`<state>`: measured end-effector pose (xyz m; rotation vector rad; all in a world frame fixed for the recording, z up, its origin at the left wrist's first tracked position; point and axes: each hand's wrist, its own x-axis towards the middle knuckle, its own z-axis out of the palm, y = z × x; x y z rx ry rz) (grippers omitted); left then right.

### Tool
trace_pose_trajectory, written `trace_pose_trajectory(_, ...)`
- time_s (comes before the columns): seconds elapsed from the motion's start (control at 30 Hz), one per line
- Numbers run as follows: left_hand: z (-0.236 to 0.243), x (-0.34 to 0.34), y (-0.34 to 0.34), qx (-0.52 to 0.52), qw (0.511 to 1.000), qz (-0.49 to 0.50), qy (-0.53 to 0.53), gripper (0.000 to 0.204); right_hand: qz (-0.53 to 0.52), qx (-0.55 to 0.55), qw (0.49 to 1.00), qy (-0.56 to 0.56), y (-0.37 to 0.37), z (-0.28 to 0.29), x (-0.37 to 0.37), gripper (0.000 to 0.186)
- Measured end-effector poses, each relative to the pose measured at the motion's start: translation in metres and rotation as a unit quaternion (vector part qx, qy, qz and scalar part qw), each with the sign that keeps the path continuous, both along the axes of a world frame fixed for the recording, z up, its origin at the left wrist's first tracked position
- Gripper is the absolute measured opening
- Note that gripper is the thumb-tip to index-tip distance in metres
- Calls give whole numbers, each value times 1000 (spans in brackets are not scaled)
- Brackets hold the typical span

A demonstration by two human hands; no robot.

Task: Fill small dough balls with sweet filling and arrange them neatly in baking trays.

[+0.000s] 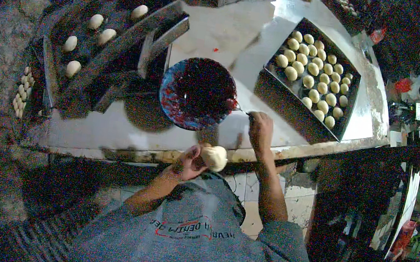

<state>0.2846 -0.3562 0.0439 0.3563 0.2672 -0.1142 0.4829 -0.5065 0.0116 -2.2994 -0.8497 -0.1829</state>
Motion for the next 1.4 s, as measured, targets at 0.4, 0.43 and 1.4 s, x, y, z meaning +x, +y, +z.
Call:
trace_pose_trajectory(0.4, -27, -57, 121, 65, 992, 96, 53, 43, 99, -342, 934, -4, 124, 88, -33, 8)
trace_pose_trajectory(0.43, -28, -60, 128, 91, 991, 87, -35, 42, 104, -381, 918, 28, 128, 90, -41, 11)
trace_pose_trajectory(1.4, 38, 15, 38, 9, 982, 190, 8, 35, 329, -10, 901, 284, 28, 122, -2, 29)
